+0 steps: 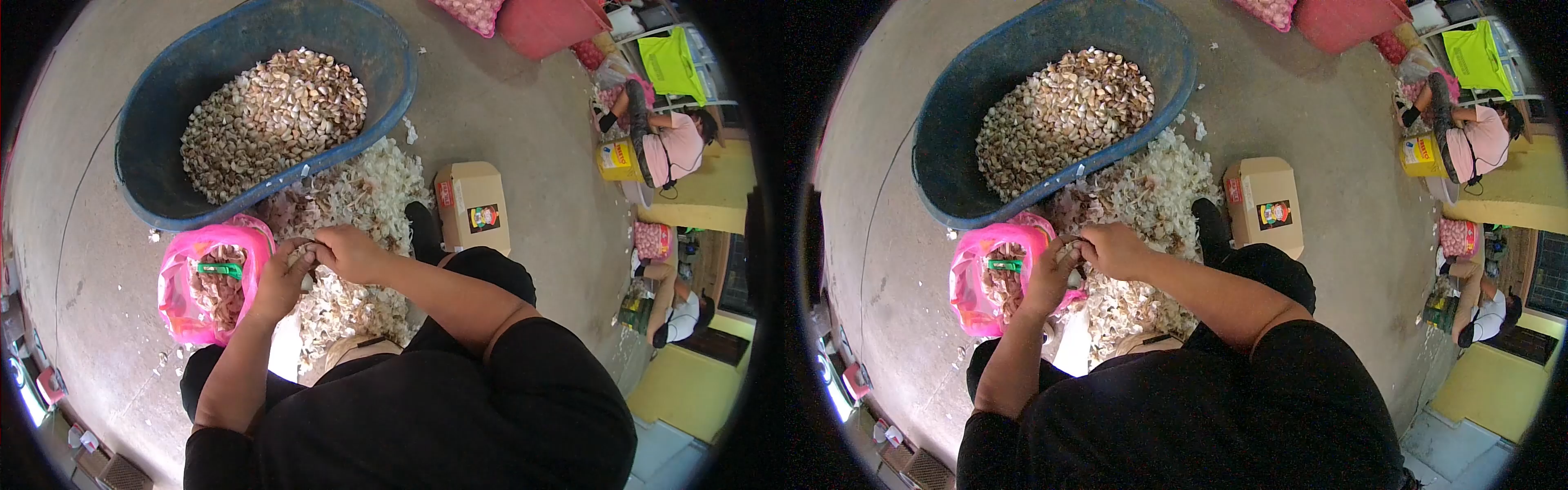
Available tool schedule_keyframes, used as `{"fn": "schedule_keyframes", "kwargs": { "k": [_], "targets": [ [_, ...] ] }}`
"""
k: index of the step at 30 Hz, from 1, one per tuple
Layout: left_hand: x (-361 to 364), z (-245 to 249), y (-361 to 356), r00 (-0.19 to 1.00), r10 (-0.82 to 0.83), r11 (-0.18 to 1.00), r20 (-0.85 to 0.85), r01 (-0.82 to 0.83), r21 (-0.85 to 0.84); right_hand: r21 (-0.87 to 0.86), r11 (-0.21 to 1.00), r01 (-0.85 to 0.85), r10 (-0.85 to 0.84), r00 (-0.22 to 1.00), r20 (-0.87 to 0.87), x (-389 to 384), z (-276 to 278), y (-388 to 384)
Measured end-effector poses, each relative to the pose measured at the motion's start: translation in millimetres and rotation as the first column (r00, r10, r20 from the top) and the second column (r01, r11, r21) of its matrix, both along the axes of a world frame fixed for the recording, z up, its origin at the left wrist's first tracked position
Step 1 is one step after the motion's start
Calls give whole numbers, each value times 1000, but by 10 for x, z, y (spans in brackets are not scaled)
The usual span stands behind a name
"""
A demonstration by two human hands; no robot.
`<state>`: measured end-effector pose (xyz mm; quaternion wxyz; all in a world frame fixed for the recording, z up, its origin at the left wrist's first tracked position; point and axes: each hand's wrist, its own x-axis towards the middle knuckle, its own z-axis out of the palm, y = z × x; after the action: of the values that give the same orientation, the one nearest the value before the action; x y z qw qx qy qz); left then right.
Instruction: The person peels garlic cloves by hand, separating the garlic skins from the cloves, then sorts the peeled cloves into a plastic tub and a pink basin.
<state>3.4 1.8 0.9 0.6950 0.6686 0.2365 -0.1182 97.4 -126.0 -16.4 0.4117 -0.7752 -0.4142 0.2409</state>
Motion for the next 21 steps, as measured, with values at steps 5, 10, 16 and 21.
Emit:
{"fn": "schedule_keyframes", "kwargs": {
  "k": [5, 10, 16, 21],
  "targets": [
    [-33, -86, 26, 996, 83, 980, 19, -78, -182, 23, 1000, 17, -16, 1000, -20, -15, 88, 31],
    [-23, 29, 107, 989, 149, 930, 3, -139, -340, 19, 998, 68, -51, 885, -463, 20, 122, 36],
    [-41, 3, 114, 992, -87, 993, 95, 79, 90, -30, 991, 129, -104, 620, -778, 1, 147, 56],
    [0, 181, 124, 999, -51, 957, 2, 49, -286, 33, 996, -82, 89, 940, -330, 65, 37, 21]
  ]
}}
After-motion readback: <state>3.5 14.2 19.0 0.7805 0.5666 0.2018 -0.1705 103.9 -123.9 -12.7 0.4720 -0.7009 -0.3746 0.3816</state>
